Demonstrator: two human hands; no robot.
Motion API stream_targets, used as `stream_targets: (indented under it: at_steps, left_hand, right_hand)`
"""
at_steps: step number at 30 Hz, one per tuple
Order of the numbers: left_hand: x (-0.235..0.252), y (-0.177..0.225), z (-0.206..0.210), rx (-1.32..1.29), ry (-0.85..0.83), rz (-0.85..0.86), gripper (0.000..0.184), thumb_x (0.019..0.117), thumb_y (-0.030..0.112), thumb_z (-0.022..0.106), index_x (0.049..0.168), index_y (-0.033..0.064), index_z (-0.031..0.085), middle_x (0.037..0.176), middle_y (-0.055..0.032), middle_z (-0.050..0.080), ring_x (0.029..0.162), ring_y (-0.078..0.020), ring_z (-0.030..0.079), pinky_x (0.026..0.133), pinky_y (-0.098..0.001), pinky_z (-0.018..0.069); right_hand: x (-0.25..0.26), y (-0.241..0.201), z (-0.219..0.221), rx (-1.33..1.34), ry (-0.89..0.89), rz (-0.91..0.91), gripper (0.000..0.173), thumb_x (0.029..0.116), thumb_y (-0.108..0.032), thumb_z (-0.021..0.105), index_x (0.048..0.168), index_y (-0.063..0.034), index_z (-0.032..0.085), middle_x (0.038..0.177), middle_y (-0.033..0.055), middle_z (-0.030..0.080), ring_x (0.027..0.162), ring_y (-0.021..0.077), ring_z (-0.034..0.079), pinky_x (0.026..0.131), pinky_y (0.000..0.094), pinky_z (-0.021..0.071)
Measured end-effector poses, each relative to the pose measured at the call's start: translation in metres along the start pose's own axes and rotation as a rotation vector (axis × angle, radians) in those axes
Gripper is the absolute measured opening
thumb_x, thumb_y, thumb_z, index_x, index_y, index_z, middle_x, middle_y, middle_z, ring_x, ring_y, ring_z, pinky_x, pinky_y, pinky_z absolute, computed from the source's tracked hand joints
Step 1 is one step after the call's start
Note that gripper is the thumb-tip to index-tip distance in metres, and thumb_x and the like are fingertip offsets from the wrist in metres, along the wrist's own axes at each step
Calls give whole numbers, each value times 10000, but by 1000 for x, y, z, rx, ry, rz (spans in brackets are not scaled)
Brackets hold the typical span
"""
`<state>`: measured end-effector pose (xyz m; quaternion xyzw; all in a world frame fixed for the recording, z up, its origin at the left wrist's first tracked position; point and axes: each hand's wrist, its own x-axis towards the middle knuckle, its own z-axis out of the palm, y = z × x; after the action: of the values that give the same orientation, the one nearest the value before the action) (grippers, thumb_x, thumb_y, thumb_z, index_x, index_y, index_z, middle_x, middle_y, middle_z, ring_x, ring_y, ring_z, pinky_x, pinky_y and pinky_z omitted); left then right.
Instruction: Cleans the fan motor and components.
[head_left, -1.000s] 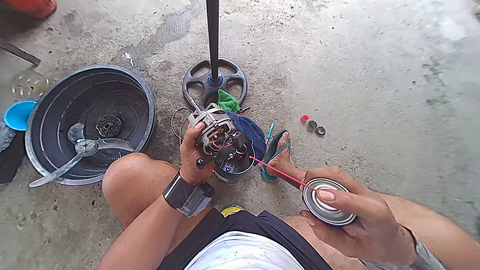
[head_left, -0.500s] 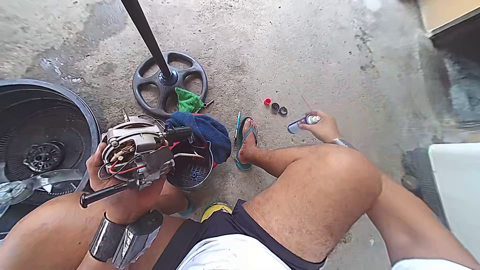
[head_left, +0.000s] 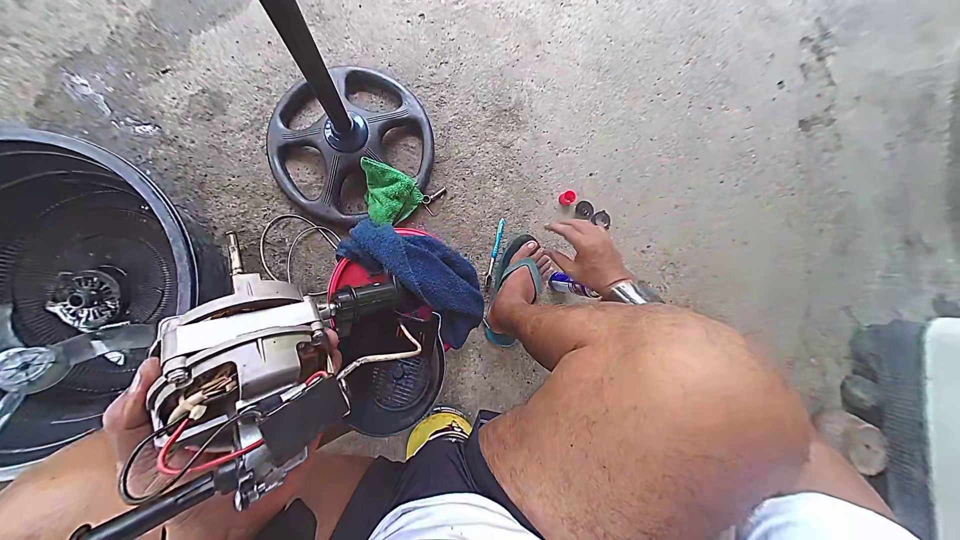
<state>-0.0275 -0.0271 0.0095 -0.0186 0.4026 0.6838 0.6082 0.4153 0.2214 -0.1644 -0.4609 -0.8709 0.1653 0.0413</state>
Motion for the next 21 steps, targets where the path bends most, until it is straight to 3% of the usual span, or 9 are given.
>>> stream_targets:
  at_steps: [1, 3, 6, 10, 12, 14, 17, 19, 21]
  left_hand:
    - [15, -2, -46, -52, -247, -4, 616, 1011, 521, 342, 1324, 26, 535, 1310, -172, 607, 1238, -226, 585, 1042, -383, 493]
    - [26, -3, -83, -79, -247, -20, 711, 934, 604, 434, 1287, 1, 565, 1266, -230, 605, 1141, -328, 617, 929, -492, 536]
    - [20, -1, -109, -104, -168, -65, 782, 899, 645, 490, 1359, 13, 515, 1287, -240, 585, 1116, -355, 620, 888, -513, 550]
    - [12, 1, -89, -147, -180, -89, 863, 859, 665, 550, 1438, 32, 459, 1275, -240, 585, 1074, -348, 629, 850, -502, 557]
    - [17, 1, -61, -93, -207, -95, 769, 913, 652, 520, 1348, 18, 547, 1204, -212, 631, 1020, -279, 664, 819, -402, 583]
    - [24, -7, 12, -110, 211, 30, 639, 882, 605, 594, 964, -16, 722, 827, -210, 722, 652, -233, 711, 508, -274, 571]
    - [23, 16, -81, -183, -343, -164, 933, 855, 626, 657, 1520, 34, 379, 1323, -255, 569, 1123, -357, 630, 857, -460, 580]
    - [20, 14, -95, -177, -290, -156, 959, 813, 643, 680, 1514, 50, 406, 1309, -247, 591, 1117, -369, 639, 856, -485, 580]
    - [16, 1, -87, -173, -218, -68, 845, 874, 625, 589, 1446, 17, 459, 1248, -250, 599, 1073, -356, 639, 853, -491, 571]
  right_hand:
    - [20, -10, 9, 4, -88, -89, 337, 942, -178, 719, 1272, -111, 709, 1253, 138, 698, 1183, 339, 652, 998, 578, 498]
    - [56, -21, 37, -40, -312, -221, 259, 956, -108, 680, 1201, -155, 753, 1163, 97, 727, 1122, 302, 675, 980, 541, 514]
    - [99, -24, 88, -216, -669, -249, 276, 937, -61, 672, 1169, -182, 760, 1167, 98, 709, 1147, 326, 639, 983, 557, 485]
    - [117, -15, 133, -381, -729, -285, 278, 847, 13, 733, 1080, -135, 766, 1180, 142, 688, 1148, 379, 626, 940, 608, 494]
    - [112, -13, 140, -424, -694, -368, 233, 867, 10, 714, 1056, -112, 772, 1120, 143, 705, 1112, 374, 636, 926, 593, 493]
    - [114, -10, 133, -411, -674, -367, 197, 882, -29, 707, 1056, -98, 768, 1099, 135, 711, 1105, 362, 639, 940, 582, 481]
    - [126, -20, 86, -196, -517, -93, 155, 948, -170, 664, 1057, -64, 694, 1004, 139, 714, 996, 345, 691, 850, 584, 548]
    - [133, -35, 33, 113, -320, 7, 192, 998, -185, 634, 1130, -46, 653, 945, 154, 704, 864, 331, 706, 766, 590, 569]
    - [136, -65, -21, 411, -243, -148, 166, 980, -143, 672, 1102, -31, 654, 919, 96, 698, 809, 193, 688, 763, 428, 592]
